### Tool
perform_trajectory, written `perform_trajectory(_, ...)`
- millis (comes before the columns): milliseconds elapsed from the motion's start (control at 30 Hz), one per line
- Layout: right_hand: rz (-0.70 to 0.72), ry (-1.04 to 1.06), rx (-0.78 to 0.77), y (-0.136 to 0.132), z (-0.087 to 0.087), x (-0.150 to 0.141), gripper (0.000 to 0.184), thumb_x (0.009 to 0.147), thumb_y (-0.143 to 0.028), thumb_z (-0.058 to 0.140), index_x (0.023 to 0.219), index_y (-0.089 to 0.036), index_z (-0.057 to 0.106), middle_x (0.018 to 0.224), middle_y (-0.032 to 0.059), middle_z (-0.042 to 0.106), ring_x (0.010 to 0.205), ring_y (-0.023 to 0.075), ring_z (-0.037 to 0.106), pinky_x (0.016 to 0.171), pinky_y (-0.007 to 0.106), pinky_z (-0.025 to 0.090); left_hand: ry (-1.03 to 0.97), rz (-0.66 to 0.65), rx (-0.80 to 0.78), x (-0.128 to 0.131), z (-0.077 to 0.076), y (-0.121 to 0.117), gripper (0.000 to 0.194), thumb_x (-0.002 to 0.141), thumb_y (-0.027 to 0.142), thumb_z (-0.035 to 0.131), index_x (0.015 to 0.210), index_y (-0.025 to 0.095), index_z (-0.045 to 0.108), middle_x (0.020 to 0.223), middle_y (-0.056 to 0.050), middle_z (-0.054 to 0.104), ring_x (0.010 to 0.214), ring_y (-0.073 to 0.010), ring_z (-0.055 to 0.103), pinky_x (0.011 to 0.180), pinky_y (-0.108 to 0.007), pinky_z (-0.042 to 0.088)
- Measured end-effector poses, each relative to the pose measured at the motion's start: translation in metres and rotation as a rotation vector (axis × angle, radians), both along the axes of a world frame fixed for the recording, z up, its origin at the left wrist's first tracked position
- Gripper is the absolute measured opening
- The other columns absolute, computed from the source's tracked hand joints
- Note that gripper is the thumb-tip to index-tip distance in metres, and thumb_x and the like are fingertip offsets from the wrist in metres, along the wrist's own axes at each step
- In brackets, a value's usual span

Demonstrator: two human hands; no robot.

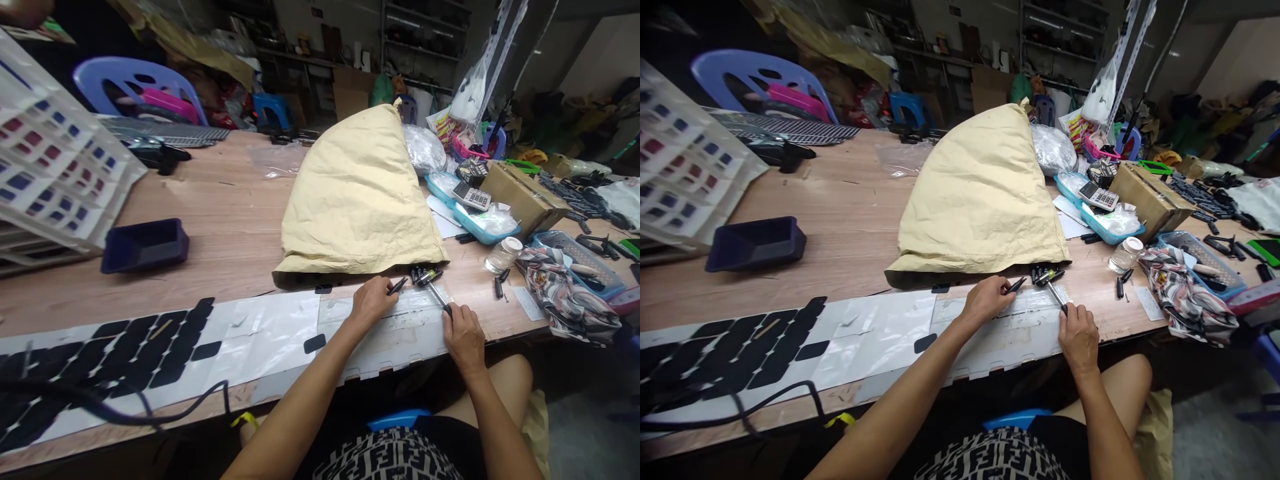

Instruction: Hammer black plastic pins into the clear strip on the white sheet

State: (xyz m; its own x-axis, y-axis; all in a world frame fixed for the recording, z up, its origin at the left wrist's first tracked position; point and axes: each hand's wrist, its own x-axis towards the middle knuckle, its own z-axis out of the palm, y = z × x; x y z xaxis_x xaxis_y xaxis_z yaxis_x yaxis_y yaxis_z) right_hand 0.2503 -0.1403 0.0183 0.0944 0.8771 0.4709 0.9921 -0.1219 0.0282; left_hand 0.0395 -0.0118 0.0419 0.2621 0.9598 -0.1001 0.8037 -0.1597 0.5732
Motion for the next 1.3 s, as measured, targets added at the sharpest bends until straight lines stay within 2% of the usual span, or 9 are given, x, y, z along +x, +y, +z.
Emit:
perform_trajectory(133, 0.063, 0.057, 0.009, 0.001, 0.001, 0.007, 0.032, 0.103, -0.031, 0.044, 0.116, -0.014, 0.066, 0.09, 0.0116, 0.067, 0.084, 0.0258, 0.06, 0.076, 0.035, 0.047, -0.166, -0.078, 0.082, -0.018, -0.015, -0.01, 0.016, 0.081, 0.026, 0.067, 0.094, 0.021, 0.074, 0.089, -0.004, 0.066, 0.091, -0.0207, 0.06, 0.076, -0.029, 0.043)
perform_trajectory(267, 0.183, 0.317, 0.022, -0.003, 0.01, 0.004, 0.035, 0.103, -0.035, 0.043, 0.117, -0.015, 0.068, 0.095, 0.0121, 0.071, 0.087, 0.0253, 0.066, 0.081, 0.036, 0.053, -0.266, -0.062, 0.148, -0.017, -0.03, -0.01, 0.02, 0.08, 0.029, 0.072, 0.098, 0.022, 0.076, 0.088, -0.003, 0.063, 0.092, -0.0204, 0.058, 0.082, -0.032, 0.043)
perform_trajectory(367, 0.254, 0.564, -0.02, -0.008, 0.021, -0.012, 0.033, 0.102, -0.034, 0.045, 0.118, -0.017, 0.069, 0.105, 0.0116, 0.074, 0.096, 0.0241, 0.07, 0.087, 0.036, 0.056, -0.289, -0.066, 0.147, -0.016, -0.032, -0.008, 0.019, 0.079, 0.027, 0.073, 0.097, 0.023, 0.077, 0.086, -0.002, 0.063, 0.09, -0.0195, 0.057, 0.081, -0.032, 0.042)
perform_trajectory(467, 0.289, 0.672, -0.084, -0.012, 0.03, -0.03, 0.033, 0.1, -0.034, 0.048, 0.117, -0.017, 0.07, 0.109, 0.0117, 0.076, 0.099, 0.0247, 0.072, 0.088, 0.037, 0.058, -0.291, -0.049, 0.14, -0.015, -0.03, -0.008, 0.017, 0.079, 0.027, 0.074, 0.095, 0.024, 0.078, 0.085, -0.001, 0.063, 0.089, -0.0191, 0.056, 0.081, -0.032, 0.042)
perform_trajectory(733, 0.27, 0.658, -0.159, -0.017, 0.031, -0.037, 0.037, 0.1, -0.037, 0.046, 0.116, -0.018, 0.072, 0.111, 0.0132, 0.076, 0.102, 0.0266, 0.072, 0.093, 0.04, 0.058, -0.268, -0.027, 0.081, -0.014, -0.024, -0.009, 0.018, 0.08, 0.029, 0.073, 0.097, 0.025, 0.078, 0.091, -0.001, 0.066, 0.094, -0.0197, 0.058, 0.085, -0.031, 0.042)
perform_trajectory(900, 0.26, 0.694, -0.177, -0.018, 0.037, -0.045, 0.036, 0.099, -0.036, 0.046, 0.116, -0.017, 0.072, 0.106, 0.0129, 0.077, 0.098, 0.0261, 0.073, 0.088, 0.038, 0.059, -0.257, -0.041, 0.062, -0.015, -0.023, -0.007, 0.018, 0.081, 0.029, 0.072, 0.098, 0.026, 0.078, 0.093, -0.002, 0.067, 0.097, -0.0201, 0.058, 0.087, -0.032, 0.041)
perform_trajectory(1067, 0.308, 0.762, -0.249, -0.018, 0.04, -0.054, 0.036, 0.099, -0.038, 0.047, 0.114, -0.017, 0.073, 0.104, 0.0118, 0.077, 0.094, 0.0255, 0.073, 0.087, 0.037, 0.059, -0.248, -0.051, 0.103, -0.015, -0.021, -0.011, 0.01, 0.081, 0.029, 0.072, 0.088, 0.024, 0.077, 0.087, -0.002, 0.063, 0.091, -0.0199, 0.056, 0.079, -0.032, 0.041)
perform_trajectory(1167, 0.259, 0.805, -0.261, -0.013, 0.04, -0.045, 0.037, 0.097, -0.04, 0.049, 0.111, -0.017, 0.074, 0.1, 0.0112, 0.078, 0.093, 0.0262, 0.073, 0.085, 0.038, 0.058, -0.272, -0.055, 0.096, -0.014, -0.022, -0.012, 0.011, 0.081, 0.028, 0.072, 0.09, 0.024, 0.077, 0.088, -0.002, 0.064, 0.091, -0.0198, 0.057, 0.08, -0.031, 0.041)
perform_trajectory(1300, 0.094, 0.836, -0.092, 0.001, 0.034, -0.013, 0.039, 0.091, -0.047, 0.057, 0.108, -0.016, 0.074, 0.107, 0.0138, 0.076, 0.1, 0.029, 0.07, 0.091, 0.042, 0.055, -0.297, -0.068, 0.072, -0.017, -0.022, -0.006, 0.015, 0.081, 0.026, 0.071, 0.094, 0.023, 0.075, 0.091, -0.003, 0.064, 0.096, -0.021, 0.057, 0.086, -0.032, 0.042)
